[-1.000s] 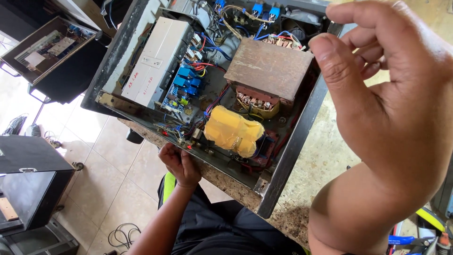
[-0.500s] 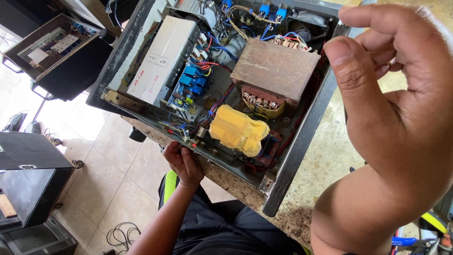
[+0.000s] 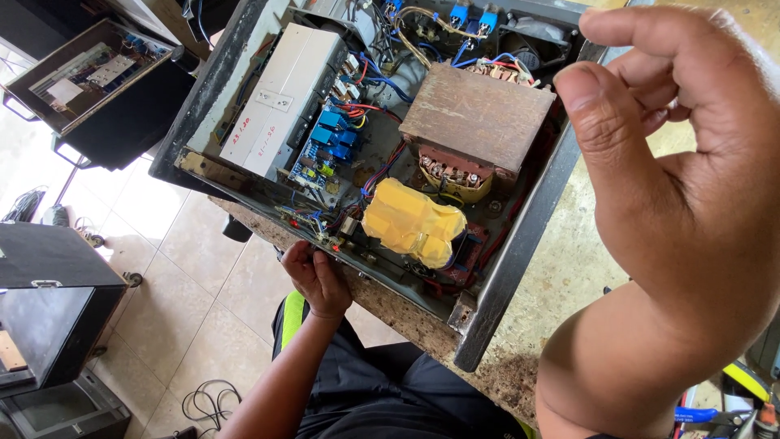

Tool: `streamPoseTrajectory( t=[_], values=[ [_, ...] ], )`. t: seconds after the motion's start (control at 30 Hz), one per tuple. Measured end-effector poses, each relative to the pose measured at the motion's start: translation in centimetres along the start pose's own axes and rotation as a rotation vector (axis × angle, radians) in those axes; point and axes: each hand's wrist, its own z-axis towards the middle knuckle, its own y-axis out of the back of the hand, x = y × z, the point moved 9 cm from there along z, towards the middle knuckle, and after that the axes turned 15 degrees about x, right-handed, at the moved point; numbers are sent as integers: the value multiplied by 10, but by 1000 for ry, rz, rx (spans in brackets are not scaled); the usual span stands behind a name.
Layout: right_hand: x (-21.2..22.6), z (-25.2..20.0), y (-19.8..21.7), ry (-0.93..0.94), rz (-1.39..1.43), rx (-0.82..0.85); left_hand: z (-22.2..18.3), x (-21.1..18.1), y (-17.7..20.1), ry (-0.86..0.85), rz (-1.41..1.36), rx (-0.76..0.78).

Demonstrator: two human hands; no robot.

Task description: Inspecting an electronic amplifier, adjusting front panel knobs, and placing the metal cover plate back onto the chassis.

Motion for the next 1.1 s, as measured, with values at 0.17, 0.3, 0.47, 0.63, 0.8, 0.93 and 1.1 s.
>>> streamPoseTrajectory(
  t=[0.17,0.3,0.47,0.63,0.8,0.93,1.1],
  values=[
    [2,2,1,5,1,14,0,-1,0,6,9,2],
    [3,2,0,8,-8,12,0,-1,-1,3,-14,5],
    [4,3,-1,15,-20,17,2,-5,-1,3,-17,12],
    [5,3,-2,31,-49,20,3,-7,-2,2,-30,7],
    [2,2,-3,25,-71,22,5,-7,-3,23,-98,34],
    [-3,1,-5,7,-66,11,6,-10,-3,22,-149,28],
    [-2,2,-11,58,-161,44,11,-23,-2,-26,-113,57]
  ],
)
